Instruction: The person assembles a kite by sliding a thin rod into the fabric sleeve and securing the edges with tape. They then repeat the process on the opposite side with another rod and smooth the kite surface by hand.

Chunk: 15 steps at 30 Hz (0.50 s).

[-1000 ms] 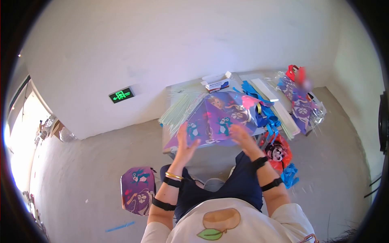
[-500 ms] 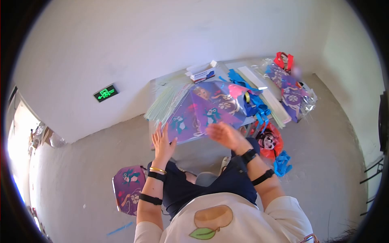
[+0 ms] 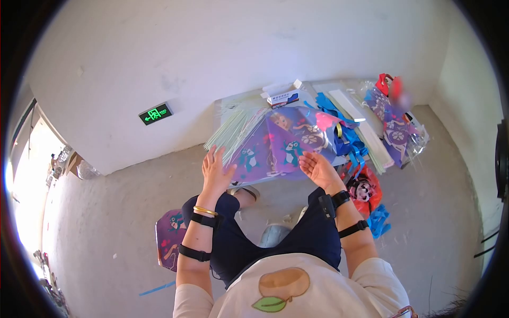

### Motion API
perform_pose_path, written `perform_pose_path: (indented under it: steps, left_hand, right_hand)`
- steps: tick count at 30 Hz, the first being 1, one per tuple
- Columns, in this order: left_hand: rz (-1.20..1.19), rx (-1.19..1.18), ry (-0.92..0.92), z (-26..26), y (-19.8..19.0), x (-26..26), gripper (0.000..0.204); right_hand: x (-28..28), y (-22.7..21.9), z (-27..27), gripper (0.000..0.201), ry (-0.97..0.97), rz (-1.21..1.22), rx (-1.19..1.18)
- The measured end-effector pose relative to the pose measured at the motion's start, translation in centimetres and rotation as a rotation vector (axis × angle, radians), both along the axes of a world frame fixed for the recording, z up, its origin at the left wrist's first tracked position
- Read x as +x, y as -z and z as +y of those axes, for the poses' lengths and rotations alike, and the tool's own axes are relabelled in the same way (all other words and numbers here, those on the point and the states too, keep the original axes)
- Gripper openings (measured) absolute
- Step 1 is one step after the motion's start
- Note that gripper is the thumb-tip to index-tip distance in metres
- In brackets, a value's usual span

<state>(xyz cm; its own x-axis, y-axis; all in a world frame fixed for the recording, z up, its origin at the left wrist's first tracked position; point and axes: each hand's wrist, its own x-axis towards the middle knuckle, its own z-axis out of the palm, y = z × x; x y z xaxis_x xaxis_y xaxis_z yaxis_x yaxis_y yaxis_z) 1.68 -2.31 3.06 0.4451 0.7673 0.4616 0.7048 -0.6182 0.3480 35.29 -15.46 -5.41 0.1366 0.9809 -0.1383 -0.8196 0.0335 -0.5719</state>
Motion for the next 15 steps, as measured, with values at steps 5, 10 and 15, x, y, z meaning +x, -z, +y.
perform_pose_path:
  steps: [5,10,15]
  left_hand:
    - [0.009,-0.112,0.076,0.1,0.3,3.6,0.069]
    - [0.050,-0.239,0.155,3.0,5.4,7.4,0.071]
    - [0.160,-0.453,0.129,6.3,13.6,10.2,0.077]
  right_hand:
    - [2.2,1.5,0.8,0.033,0.125,-0.015,-0.113]
    - [5.4,3.4,2.3,0.038,0.236,-0.108,-0.218]
    - [9.3,10.2,6.8,0.046,0.170,-0.550,-0.434]
